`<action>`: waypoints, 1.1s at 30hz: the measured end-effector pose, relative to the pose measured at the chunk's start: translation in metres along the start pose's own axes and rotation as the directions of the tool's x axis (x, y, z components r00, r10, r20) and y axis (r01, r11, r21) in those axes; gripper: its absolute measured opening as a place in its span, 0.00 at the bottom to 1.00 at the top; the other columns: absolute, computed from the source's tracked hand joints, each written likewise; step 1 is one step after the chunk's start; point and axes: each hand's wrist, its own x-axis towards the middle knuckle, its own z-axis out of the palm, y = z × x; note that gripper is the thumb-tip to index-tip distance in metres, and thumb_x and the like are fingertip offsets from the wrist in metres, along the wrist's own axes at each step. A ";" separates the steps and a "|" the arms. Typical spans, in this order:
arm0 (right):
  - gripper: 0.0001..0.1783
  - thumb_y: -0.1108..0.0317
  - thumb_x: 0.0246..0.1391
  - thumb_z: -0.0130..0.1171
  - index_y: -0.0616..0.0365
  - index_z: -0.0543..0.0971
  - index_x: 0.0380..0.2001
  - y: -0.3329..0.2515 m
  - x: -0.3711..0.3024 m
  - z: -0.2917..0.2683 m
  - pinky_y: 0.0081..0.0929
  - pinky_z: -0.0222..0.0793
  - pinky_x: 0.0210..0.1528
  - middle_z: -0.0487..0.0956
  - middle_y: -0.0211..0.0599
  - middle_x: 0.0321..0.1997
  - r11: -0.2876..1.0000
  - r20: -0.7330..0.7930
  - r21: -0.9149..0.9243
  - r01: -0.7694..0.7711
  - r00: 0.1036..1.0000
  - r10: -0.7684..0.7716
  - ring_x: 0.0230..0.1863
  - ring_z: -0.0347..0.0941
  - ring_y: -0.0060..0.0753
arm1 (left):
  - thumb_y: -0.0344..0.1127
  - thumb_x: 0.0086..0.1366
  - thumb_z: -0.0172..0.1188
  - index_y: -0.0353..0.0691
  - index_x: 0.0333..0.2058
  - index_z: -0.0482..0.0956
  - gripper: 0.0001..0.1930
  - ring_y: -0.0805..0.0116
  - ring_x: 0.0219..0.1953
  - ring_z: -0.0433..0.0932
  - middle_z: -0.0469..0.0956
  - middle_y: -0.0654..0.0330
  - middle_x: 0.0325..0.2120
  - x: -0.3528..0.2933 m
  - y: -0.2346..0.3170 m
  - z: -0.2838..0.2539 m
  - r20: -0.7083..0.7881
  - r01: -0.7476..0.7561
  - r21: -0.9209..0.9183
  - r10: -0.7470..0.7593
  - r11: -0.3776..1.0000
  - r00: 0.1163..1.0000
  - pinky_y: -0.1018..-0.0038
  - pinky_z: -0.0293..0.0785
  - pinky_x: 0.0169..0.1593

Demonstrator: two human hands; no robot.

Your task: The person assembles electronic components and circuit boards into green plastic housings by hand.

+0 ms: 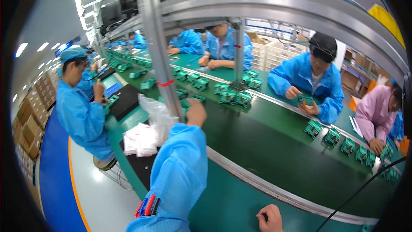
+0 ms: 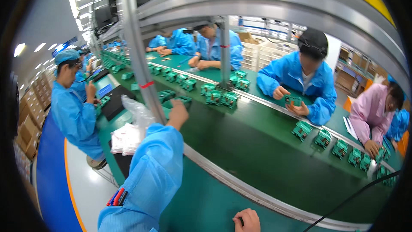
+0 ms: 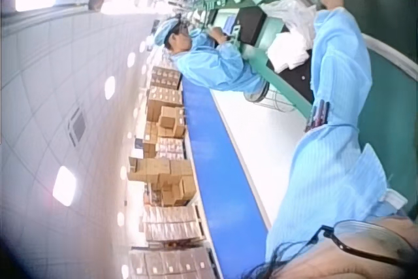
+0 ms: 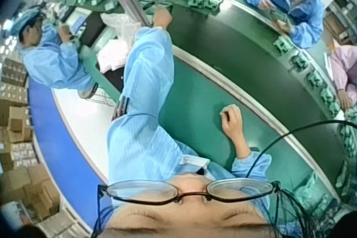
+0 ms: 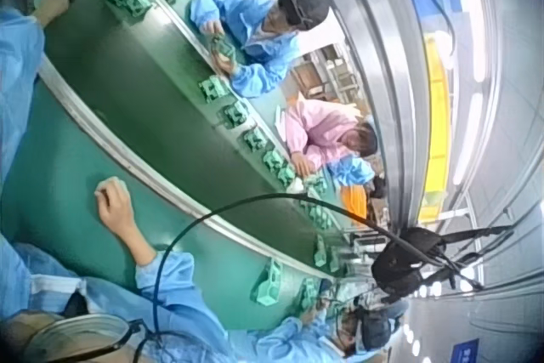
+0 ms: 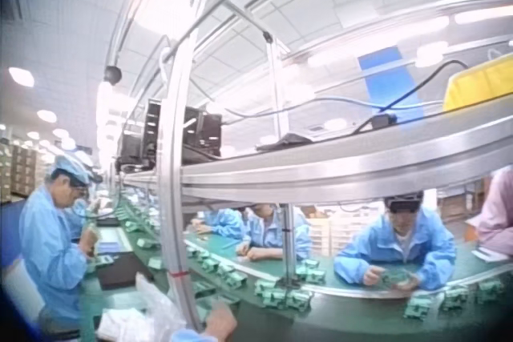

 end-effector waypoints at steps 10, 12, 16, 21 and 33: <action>0.08 0.77 0.30 0.56 0.56 0.70 0.20 0.014 -0.004 -0.004 0.29 0.60 0.31 0.68 0.37 0.23 0.990 0.098 0.006 -0.140 0.986 0.138 0.26 0.64 0.38 | 0.29 0.49 0.51 0.33 0.30 0.69 0.08 0.53 0.31 0.72 0.69 0.50 0.29 -0.013 0.015 -0.001 0.144 -0.077 -0.079 0.087 0.994 0.986 0.66 0.70 0.37; 0.09 0.77 0.29 0.58 0.55 0.71 0.20 0.016 -0.005 0.004 0.29 0.59 0.29 0.69 0.34 0.24 0.994 0.076 -0.004 -0.114 0.991 0.113 0.26 0.64 0.36 | 0.27 0.48 0.49 0.35 0.26 0.70 0.05 0.52 0.31 0.71 0.70 0.51 0.27 -0.017 0.023 -0.023 0.080 -0.257 -0.222 0.281 0.940 0.956 0.64 0.68 0.35; 0.10 0.79 0.28 0.58 0.53 0.72 0.19 0.016 -0.023 -0.005 0.23 0.58 0.24 0.70 0.30 0.23 0.994 -0.218 -0.006 0.113 0.970 -0.112 0.23 0.65 0.31 | 0.22 0.45 0.46 0.39 0.25 0.70 0.08 0.50 0.28 0.69 0.69 0.53 0.26 -0.069 0.096 -0.100 -0.096 -0.553 -0.585 0.627 0.593 0.773 0.62 0.66 0.31; 0.11 0.81 0.26 0.54 0.52 0.72 0.17 -0.038 -0.025 -0.041 0.24 0.60 0.26 0.69 0.27 0.23 0.936 -0.192 0.010 0.351 0.920 -0.343 0.24 0.66 0.29 | 0.26 0.43 0.50 0.42 0.26 0.68 0.08 0.62 0.25 0.65 0.66 0.62 0.25 -0.191 0.099 -0.210 -0.232 -0.759 -0.627 0.889 0.174 0.395 0.72 0.63 0.32; 0.05 0.73 0.35 0.58 0.54 0.72 0.18 -0.027 -0.038 -0.099 0.44 0.47 0.53 0.66 0.37 0.46 0.857 0.120 -0.507 -0.095 0.977 0.179 0.54 0.51 0.48 | 0.30 0.41 0.55 0.39 0.28 0.73 0.11 0.67 0.24 0.66 0.72 0.58 0.35 -0.315 0.099 -0.247 -0.565 -0.640 -0.739 0.711 -0.211 0.419 0.74 0.65 0.28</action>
